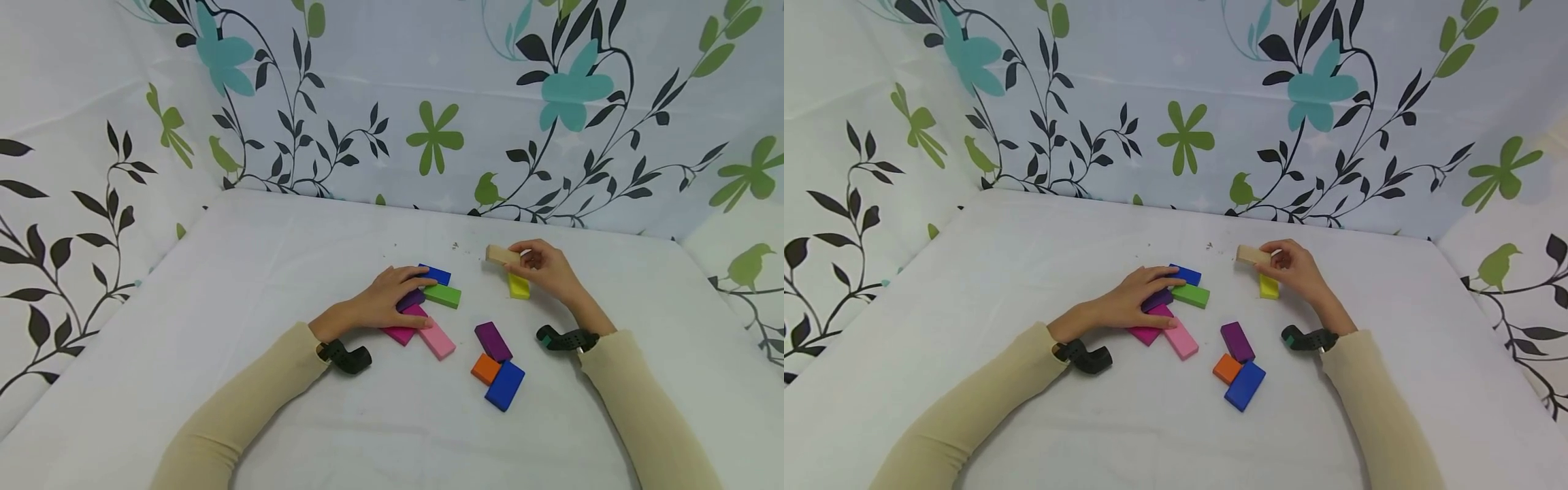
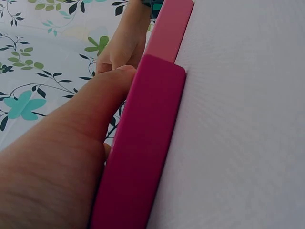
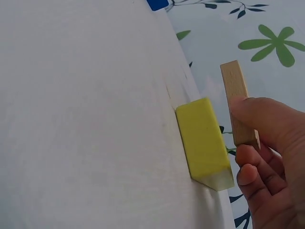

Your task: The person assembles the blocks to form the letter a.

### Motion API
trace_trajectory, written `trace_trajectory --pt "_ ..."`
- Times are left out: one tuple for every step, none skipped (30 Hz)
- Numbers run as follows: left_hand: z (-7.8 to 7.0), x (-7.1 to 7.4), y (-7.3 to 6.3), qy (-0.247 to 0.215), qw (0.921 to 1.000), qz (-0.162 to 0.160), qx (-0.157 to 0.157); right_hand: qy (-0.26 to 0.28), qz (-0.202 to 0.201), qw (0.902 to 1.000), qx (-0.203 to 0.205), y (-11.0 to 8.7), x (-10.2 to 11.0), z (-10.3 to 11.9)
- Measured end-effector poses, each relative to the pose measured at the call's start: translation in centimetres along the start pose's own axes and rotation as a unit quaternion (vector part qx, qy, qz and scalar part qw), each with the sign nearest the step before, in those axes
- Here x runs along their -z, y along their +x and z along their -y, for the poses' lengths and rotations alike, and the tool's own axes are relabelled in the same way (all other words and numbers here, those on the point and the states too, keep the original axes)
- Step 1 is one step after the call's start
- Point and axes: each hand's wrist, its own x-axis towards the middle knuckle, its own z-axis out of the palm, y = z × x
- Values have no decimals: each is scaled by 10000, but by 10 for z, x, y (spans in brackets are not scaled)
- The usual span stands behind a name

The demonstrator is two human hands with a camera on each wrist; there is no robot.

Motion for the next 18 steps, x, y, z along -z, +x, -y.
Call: trace_trajectory --pt "0 0 0 7 10000 1 6 7 13 10000 -17 1 0 -1" --pt "0 0 0 5 10000 4 10 -2 24 10000 -30 2 0 -2" --pt "-1 0 0 5 10000 16 18 -15 34 10000 -37 2 0 -3" --pt "-1 -1 0 -11 10000 16 21 -38 61 10000 -55 4 1 -3" --pt "-1 -1 0 -29 10000 19 23 -50 88 9999 -90 5 2 -3" --pt "-2 -2 0 -49 10000 25 30 -82 115 9998 -128 6 2 -3" --pt "-2 -2 0 -54 10000 32 29 -101 144 9997 -169 7 3 -4" --pt "-2 -2 0 -53 10000 37 27 -115 165 9996 -219 8 4 -4" --pt "-2 -2 1 -42 10000 36 19 -121 184 9994 -266 9 4 -4" --pt "-2 -2 1 -29 10000 32 18 -112 201 9993 -311 10 5 -4" --pt "-2 -2 1 -21 10000 23 14 -112 211 9991 -343 11 6 -4" --pt "-2 -1 1 -6 10000 19 17 -106 222 9990 -379 12 6 -4" --pt "-2 -1 1 1 10000 13 19 -89 231 9989 -404 13 6 -3" --pt "-2 0 1 -4 10000 16 24 -76 240 9988 -431 14 7 -3" --pt "-2 0 1 -1 10000 26 32 -68 254 9986 -458 16 7 -2" --pt "-2 1 1 -11 10000 39 36 -69 273 9984 -499 17 7 -2" --pt "-2 1 1 -24 10000 55 41 -86 291 9981 -546 18 8 -2" --pt "-2 1 1 -16 10000 70 45 -89 312 9977 -592 18 8 -2"
